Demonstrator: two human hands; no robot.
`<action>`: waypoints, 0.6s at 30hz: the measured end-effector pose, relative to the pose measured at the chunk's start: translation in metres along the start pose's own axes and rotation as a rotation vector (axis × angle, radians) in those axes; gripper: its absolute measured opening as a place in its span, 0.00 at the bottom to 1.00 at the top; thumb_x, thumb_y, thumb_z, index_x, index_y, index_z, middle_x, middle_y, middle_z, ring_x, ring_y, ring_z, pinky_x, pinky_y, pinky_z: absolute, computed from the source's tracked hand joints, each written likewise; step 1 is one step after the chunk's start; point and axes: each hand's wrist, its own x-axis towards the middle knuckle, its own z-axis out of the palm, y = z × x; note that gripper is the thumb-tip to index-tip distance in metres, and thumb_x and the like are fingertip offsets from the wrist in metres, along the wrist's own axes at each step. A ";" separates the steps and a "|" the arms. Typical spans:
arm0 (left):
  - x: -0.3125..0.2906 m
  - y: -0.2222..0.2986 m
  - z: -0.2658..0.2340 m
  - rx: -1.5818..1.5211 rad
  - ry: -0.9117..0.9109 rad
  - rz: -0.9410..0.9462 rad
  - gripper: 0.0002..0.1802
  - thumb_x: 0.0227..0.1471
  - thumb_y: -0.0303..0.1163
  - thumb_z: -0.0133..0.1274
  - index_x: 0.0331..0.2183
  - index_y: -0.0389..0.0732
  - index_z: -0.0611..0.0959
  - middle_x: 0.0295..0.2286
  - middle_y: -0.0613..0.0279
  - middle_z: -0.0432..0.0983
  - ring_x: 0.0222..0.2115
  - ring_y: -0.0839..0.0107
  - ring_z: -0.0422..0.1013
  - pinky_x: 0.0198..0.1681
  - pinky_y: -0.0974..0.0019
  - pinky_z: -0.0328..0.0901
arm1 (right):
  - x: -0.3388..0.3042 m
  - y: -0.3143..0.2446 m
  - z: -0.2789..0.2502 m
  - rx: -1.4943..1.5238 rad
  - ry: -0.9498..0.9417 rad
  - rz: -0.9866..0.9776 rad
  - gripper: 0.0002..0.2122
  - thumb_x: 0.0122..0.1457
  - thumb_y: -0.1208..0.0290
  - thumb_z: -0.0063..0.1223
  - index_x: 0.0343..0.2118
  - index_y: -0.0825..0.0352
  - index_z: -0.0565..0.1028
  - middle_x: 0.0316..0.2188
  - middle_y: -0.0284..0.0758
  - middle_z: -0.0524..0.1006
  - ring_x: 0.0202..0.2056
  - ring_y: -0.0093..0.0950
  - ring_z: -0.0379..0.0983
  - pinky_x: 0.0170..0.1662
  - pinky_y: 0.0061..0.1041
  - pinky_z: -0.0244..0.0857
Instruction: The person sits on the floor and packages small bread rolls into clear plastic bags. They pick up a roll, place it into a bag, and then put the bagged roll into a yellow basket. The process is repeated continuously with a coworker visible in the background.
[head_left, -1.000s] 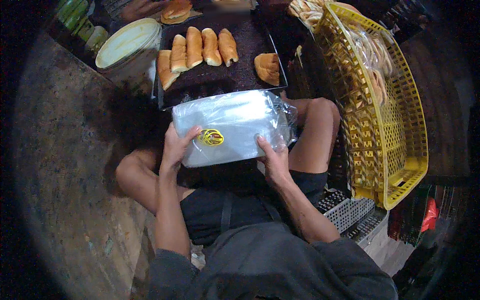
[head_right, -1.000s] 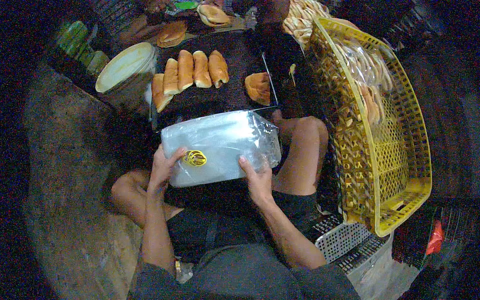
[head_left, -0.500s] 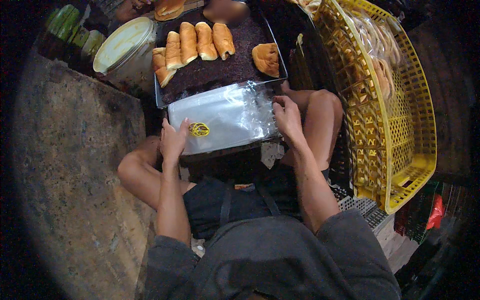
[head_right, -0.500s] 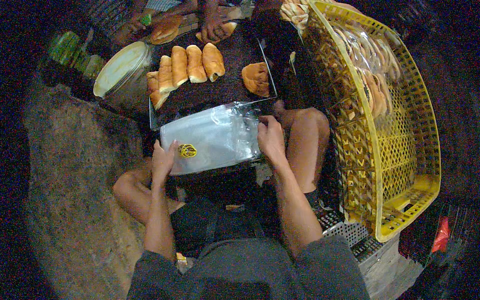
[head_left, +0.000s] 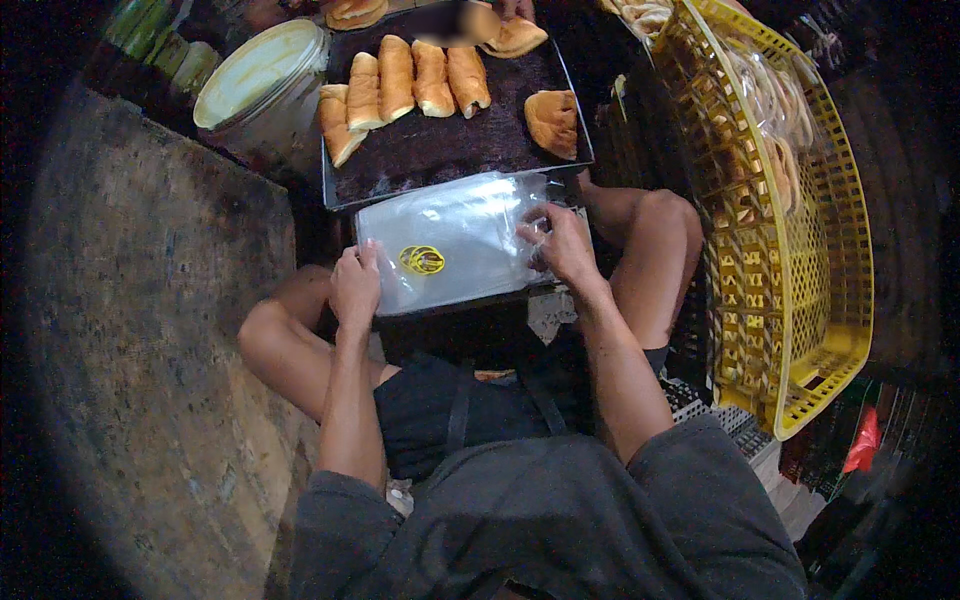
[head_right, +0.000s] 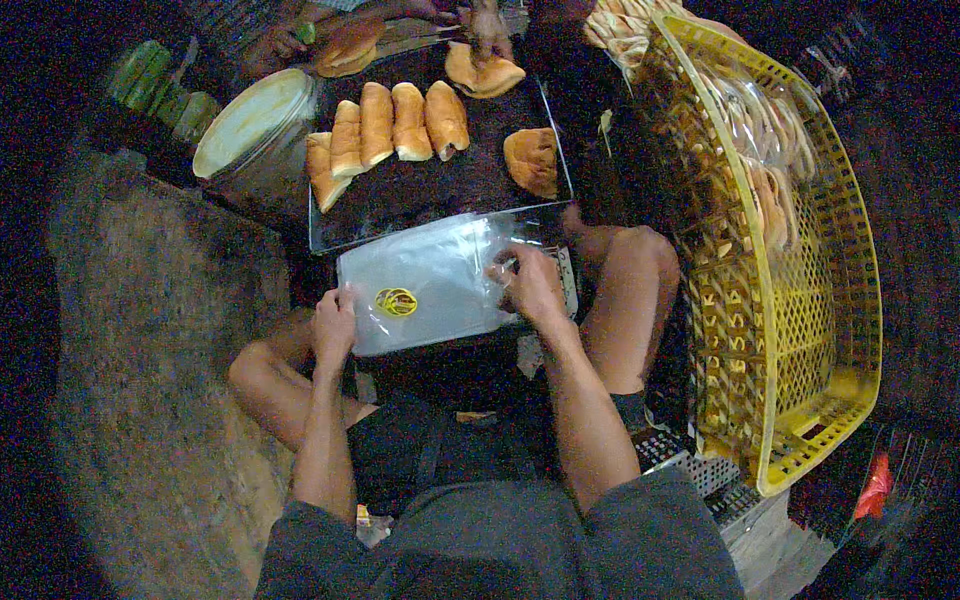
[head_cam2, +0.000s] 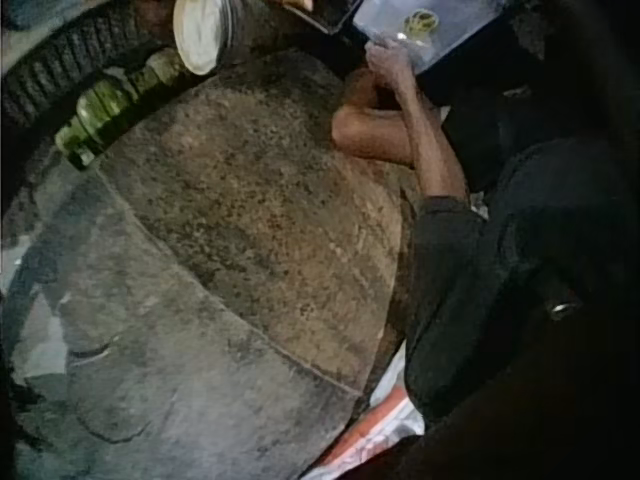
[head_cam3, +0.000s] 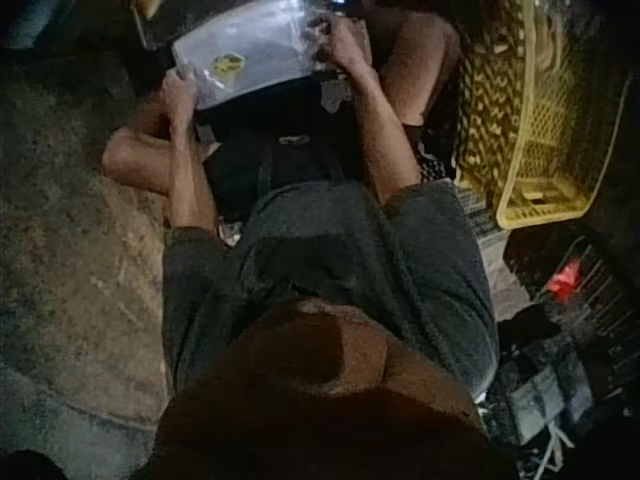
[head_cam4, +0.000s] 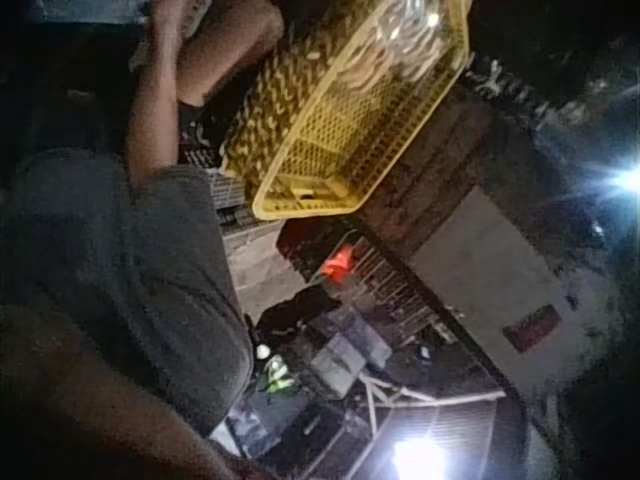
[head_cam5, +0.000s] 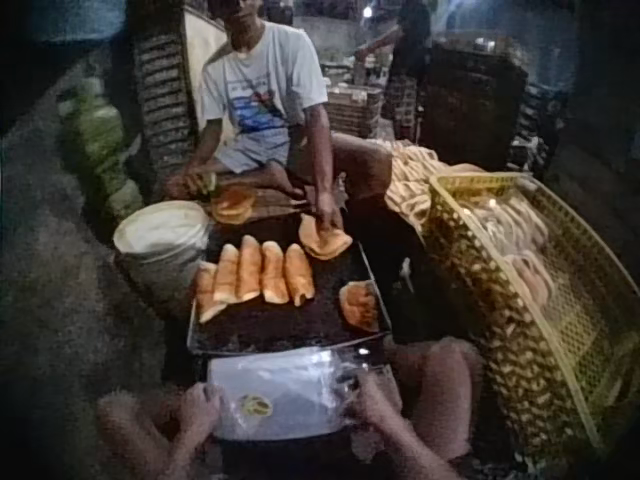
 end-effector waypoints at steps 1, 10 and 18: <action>-0.001 0.000 -0.002 -0.020 -0.012 -0.008 0.25 0.57 0.48 0.41 0.40 0.36 0.78 0.37 0.43 0.75 0.40 0.45 0.71 0.43 0.49 0.64 | -0.001 -0.007 0.002 -0.051 -0.003 0.024 0.16 0.46 0.62 0.64 0.33 0.69 0.77 0.31 0.46 0.78 0.31 0.42 0.77 0.37 0.36 0.68; -0.003 -0.005 -0.007 -0.132 0.009 0.042 0.19 0.57 0.42 0.43 0.36 0.39 0.82 0.32 0.45 0.77 0.36 0.46 0.73 0.40 0.51 0.65 | 0.001 -0.024 0.033 -0.320 -0.018 0.187 0.24 0.46 0.57 0.65 0.40 0.73 0.75 0.35 0.49 0.78 0.41 0.40 0.75 0.45 0.38 0.65; 0.004 -0.020 0.002 -0.170 0.056 0.019 0.17 0.54 0.40 0.47 0.33 0.37 0.82 0.31 0.44 0.77 0.35 0.45 0.73 0.38 0.50 0.66 | 0.008 -0.005 -0.024 0.155 -0.223 0.178 0.25 0.48 0.58 0.62 0.45 0.71 0.75 0.42 0.43 0.77 0.44 0.35 0.74 0.46 0.34 0.66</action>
